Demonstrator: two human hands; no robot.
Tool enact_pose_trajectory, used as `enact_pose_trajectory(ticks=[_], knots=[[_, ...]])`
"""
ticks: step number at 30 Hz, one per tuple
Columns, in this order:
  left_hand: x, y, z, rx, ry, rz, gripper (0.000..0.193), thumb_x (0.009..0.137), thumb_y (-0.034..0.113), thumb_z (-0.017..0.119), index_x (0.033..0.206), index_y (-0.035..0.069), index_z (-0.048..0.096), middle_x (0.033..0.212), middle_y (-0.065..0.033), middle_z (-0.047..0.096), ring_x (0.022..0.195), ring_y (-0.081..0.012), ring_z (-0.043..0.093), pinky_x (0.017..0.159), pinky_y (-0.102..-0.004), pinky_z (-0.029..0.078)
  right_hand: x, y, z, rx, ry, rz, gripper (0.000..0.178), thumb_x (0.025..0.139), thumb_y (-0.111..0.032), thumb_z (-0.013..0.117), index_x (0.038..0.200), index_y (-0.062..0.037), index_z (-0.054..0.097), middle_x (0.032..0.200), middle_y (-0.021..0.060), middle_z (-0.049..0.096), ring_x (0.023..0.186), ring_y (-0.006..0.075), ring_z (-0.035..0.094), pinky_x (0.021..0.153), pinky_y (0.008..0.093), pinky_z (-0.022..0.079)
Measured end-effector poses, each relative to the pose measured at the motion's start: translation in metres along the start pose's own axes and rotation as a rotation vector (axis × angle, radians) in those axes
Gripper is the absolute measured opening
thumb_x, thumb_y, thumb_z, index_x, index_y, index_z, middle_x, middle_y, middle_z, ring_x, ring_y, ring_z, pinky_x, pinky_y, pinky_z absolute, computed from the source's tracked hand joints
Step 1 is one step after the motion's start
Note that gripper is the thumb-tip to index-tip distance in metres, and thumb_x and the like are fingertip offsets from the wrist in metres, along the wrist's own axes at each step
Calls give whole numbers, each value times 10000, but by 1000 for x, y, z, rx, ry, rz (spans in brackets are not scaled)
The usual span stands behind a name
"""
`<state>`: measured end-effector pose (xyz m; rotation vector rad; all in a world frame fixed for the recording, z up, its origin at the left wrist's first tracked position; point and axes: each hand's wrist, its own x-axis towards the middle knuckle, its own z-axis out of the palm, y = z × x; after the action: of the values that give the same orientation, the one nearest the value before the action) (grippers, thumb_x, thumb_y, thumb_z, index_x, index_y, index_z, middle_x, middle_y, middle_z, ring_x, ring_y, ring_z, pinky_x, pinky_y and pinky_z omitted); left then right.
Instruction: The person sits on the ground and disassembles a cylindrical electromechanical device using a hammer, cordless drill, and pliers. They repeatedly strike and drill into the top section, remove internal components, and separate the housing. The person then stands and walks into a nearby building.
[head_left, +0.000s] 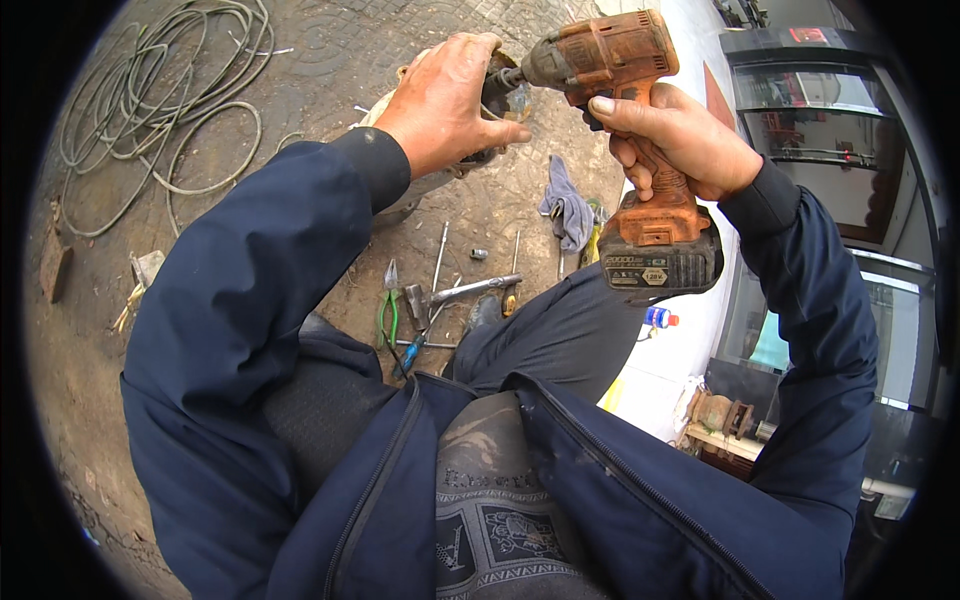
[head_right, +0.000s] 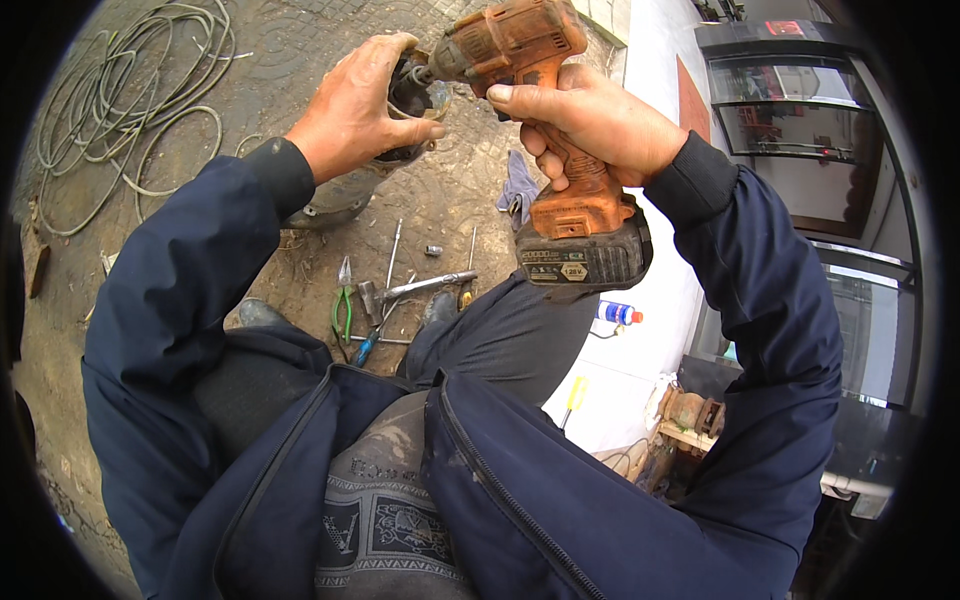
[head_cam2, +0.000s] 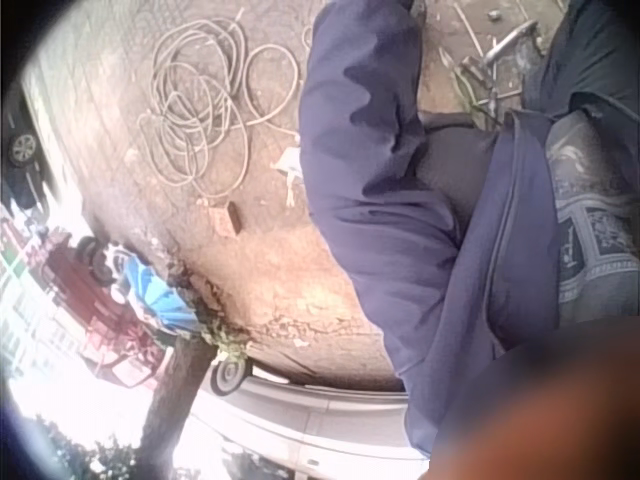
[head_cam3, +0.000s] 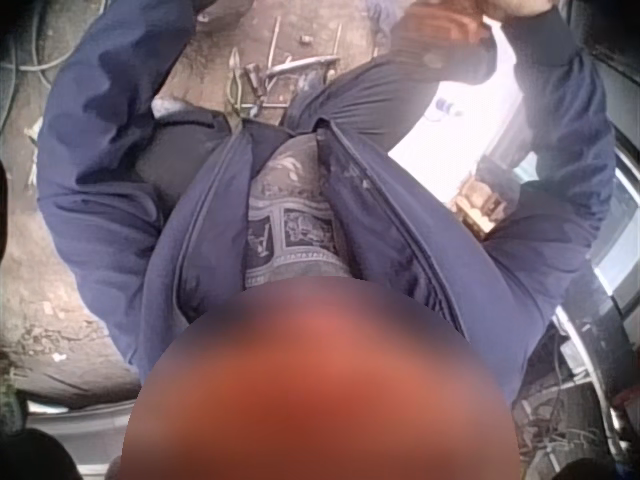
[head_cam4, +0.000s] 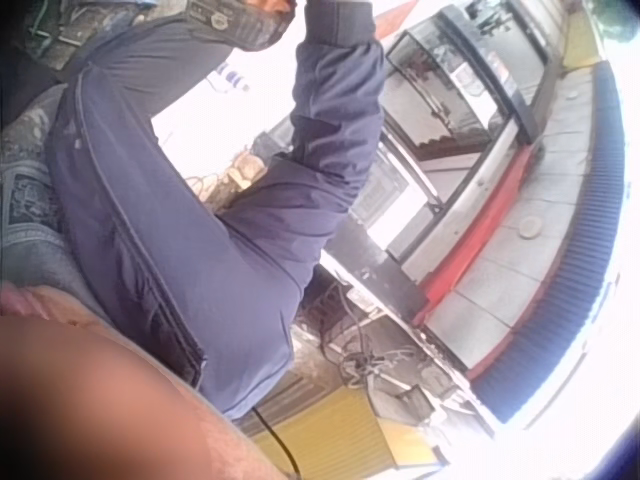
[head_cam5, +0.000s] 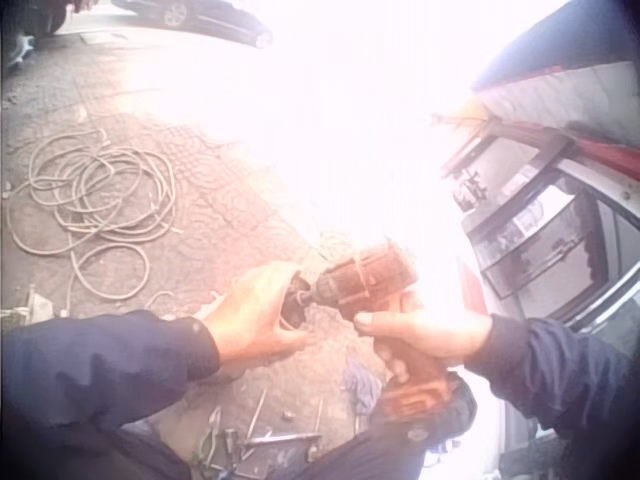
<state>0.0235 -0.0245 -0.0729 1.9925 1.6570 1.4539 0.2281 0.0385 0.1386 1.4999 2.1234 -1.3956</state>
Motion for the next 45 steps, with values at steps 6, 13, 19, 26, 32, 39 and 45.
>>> enact_pose_trajectory(ticks=[6, 13, 19, 26, 32, 39, 45], knots=[[-2, 0, -4, 2, 137, 221, 632, 941, 434, 820, 1416, 59, 637, 1430, -205, 624, 1345, -395, 589, 1167, -521, 434, 0, 6, -6, -262, 25, -189, 343, 1049, -334, 737, 1101, -1, 672, 689, 15, 617, 477, 100, 602, 468, 260, 509], [12, -1, -8, -44, 101, 308, 369, 1035, 307, 717, 1304, 54, 712, 1325, -178, 704, 1344, -358, 601, 1185, -511, 390, -13, 13, -14, -242, 31, -249, 406, 1048, -295, 729, 1310, 5, 645, 687, -2, 609, 496, 81, 582, 476, 253, 488], [17, 10, -13, -148, 85, 364, 315, 1037, 278, 712, 1209, 15, 730, 1195, -186, 739, 1193, -385, 660, 1065, -493, 488, -22, 24, -13, -212, 53, -236, 403, 1042, -302, 733, 1293, 5, 659, 690, -4, 617, 497, 80, 584, 483, 251, 493], [14, 28, -20, -243, 30, 213, 252, 1001, 252, 749, 1126, 34, 768, 1035, -157, 757, 1005, -369, 697, 982, -484, 524, -27, 31, -9, -137, 62, -222, 315, 1043, -311, 725, 1125, -8, 695, 686, 7, 628, 499, 90, 599, 485, 266, 503], [20, 30, -27, -46, 108, 274, 198, 943, 149, 804, 1121, 62, 795, 1106, -135, 801, 1065, -300, 754, 1163, -482, 488, -23, 34, -5, 12, 25, -211, 298, 1046, -314, 719, 973, -27, 682, 667, 22, 619, 497, 100, 599, 490, 283, 505], [24, 24, -16, -37, 93, 247, 200, 932, 157, 817, 1103, 55, 803, 1145, -127, 802, 1098, -319, 746, 1158, -470, 494, -23, 31, 0, 85, 42, -164, 331, 1067, -270, 697, 1215, 24, 664, 673, 26, 604, 455, 119, 572, 449, 273, 483], [24, 4, -7, -74, 217, 286, 234, 944, 229, 802, 1110, 64, 792, 1053, -109, 773, 1041, -333, 712, 994, -453, 543, -18, 26, 3, 69, 60, -156, 338, 1079, -338, 705, 1104, -5, 655, 689, 17, 617, 462, 111, 594, 456, 256, 505]])
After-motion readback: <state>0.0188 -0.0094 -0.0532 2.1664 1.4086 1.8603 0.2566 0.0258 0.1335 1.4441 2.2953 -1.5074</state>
